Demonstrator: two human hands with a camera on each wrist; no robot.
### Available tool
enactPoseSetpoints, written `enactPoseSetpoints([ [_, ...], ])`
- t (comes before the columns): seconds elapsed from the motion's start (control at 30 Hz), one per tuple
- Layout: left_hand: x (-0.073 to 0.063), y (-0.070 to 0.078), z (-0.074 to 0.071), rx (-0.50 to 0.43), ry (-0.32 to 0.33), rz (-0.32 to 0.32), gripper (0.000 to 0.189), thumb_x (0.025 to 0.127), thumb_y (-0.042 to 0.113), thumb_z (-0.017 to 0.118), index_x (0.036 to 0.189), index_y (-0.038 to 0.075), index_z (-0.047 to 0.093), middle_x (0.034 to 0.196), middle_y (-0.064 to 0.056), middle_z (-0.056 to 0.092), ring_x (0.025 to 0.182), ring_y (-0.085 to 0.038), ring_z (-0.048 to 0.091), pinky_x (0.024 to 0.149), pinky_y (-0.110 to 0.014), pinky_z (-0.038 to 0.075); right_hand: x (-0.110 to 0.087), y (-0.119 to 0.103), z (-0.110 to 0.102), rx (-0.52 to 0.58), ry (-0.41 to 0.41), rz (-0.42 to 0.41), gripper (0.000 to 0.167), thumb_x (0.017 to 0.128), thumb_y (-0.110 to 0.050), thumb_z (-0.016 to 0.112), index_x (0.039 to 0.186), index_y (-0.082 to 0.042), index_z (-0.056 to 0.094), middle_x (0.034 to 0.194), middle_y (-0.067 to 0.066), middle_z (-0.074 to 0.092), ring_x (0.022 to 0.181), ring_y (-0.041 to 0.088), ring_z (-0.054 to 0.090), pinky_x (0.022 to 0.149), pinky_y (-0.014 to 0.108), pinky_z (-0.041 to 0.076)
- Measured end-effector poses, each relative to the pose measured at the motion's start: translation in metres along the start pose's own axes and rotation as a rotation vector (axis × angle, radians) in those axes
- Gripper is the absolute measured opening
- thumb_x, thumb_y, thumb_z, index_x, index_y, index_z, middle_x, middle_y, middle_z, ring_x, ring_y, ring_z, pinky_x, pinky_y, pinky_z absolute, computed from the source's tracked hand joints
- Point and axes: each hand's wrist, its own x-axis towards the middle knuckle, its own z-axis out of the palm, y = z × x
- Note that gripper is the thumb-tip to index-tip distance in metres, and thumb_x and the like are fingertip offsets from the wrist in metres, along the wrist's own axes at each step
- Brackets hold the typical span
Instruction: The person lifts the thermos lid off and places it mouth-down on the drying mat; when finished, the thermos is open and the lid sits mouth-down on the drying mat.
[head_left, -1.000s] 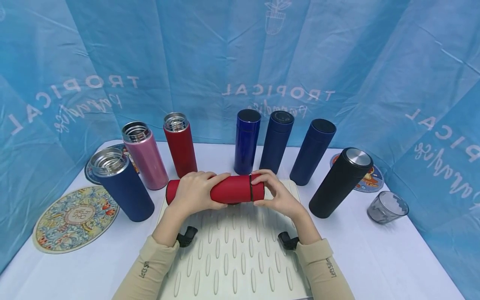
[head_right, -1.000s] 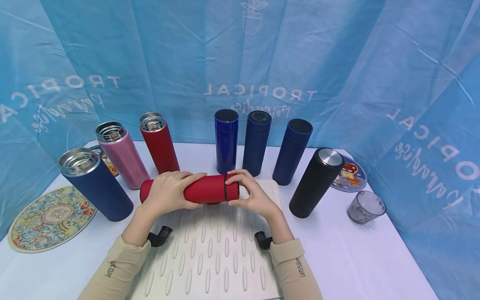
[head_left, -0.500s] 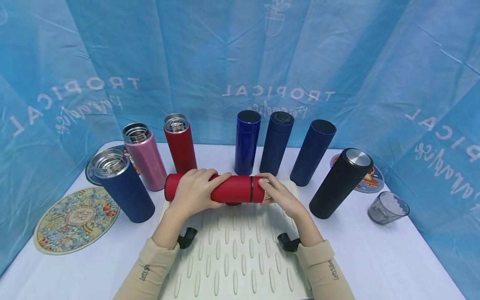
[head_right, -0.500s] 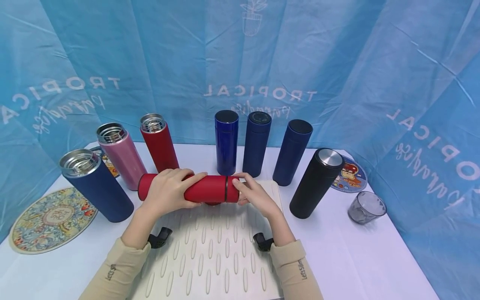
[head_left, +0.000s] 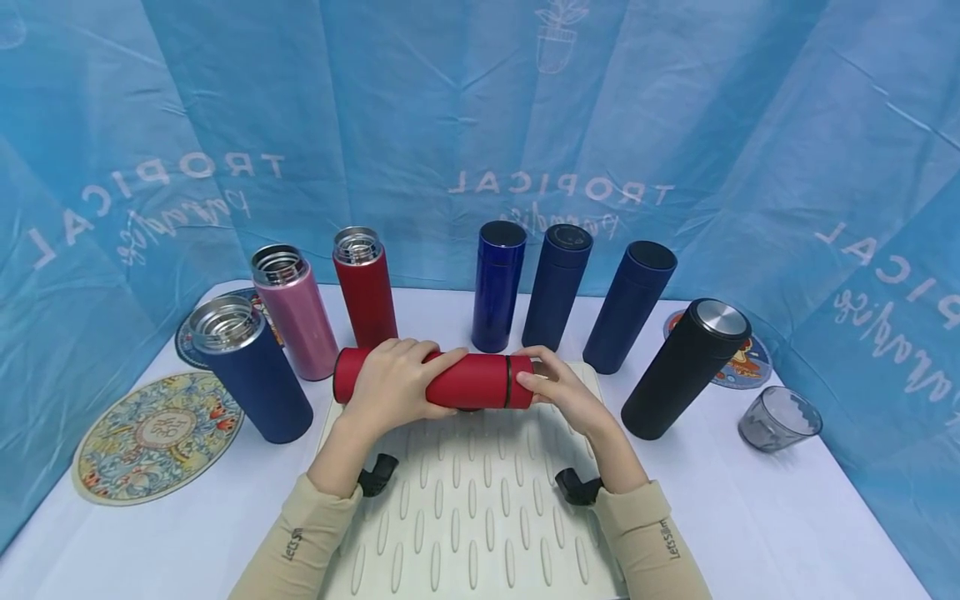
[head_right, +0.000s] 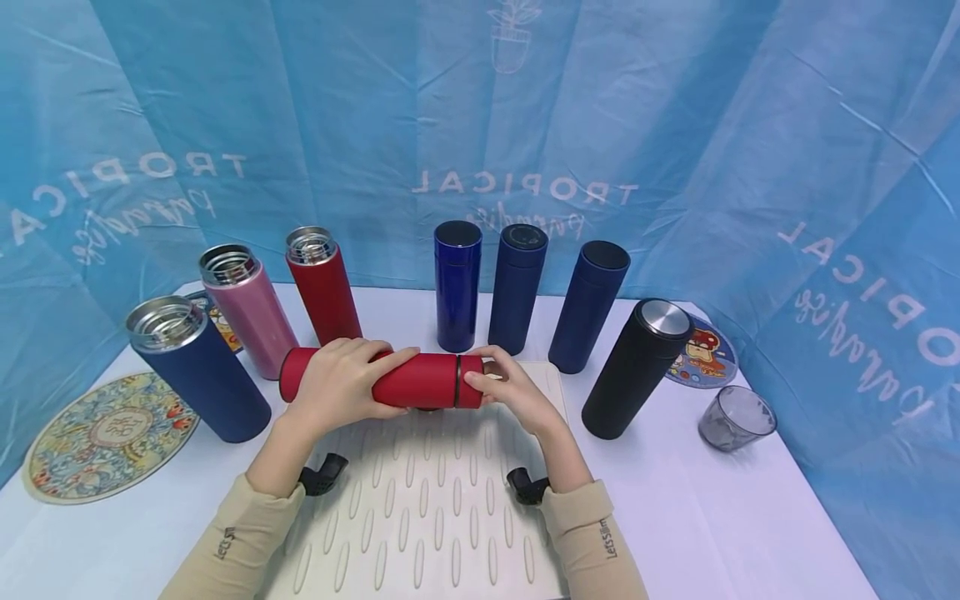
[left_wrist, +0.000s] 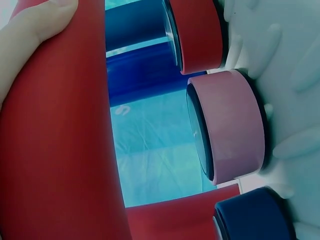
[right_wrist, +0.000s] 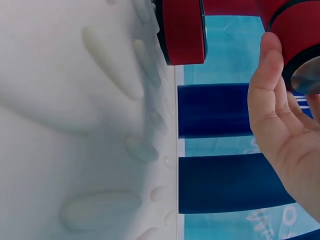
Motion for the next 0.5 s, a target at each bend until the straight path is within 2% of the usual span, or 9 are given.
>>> enactPoseSetpoints([
  [0.2,0.0016,0.0007,0.0006,-0.008,-0.017,-0.002,0.072,0.058,0.054,0.078,0.122,0.028,0.06,0.094,-0.005,0.065,0.079,-0.022,0.062,0.075,-0.038,0.051,-0.0017,0.0019,-0.0032,-0.022,-0.017,-0.023,0.048,0.085,-0.025,0.059,0.127,-0.01,0.041,0.131,0.016,0.04,0.116,0.037,0.042,0.086,0.047,0.047],
  [0.37,0.0007,0.0011,-0.0002,-0.05,-0.064,-0.039,0.075,0.056,0.053,0.08,0.123,0.028,0.059,0.095,-0.004,0.065,0.08,-0.021,0.062,0.075,-0.039,0.051,-0.0024,-0.0014,-0.0044,-0.08,-0.035,-0.085,0.06,0.077,-0.015,0.07,0.128,-0.009,0.039,0.13,0.013,0.041,0.114,0.035,0.044,0.085,0.042,0.049],
  [0.5,-0.0001,0.001,0.0,-0.049,-0.066,-0.049,0.077,0.055,0.053,0.081,0.124,0.027,0.058,0.096,-0.004,0.065,0.082,-0.021,0.062,0.076,-0.04,0.051,-0.002,-0.0041,-0.0049,-0.115,-0.048,-0.11,0.068,0.074,-0.011,0.073,0.13,-0.01,0.035,0.132,0.012,0.038,0.115,0.034,0.044,0.086,0.04,0.05],
])
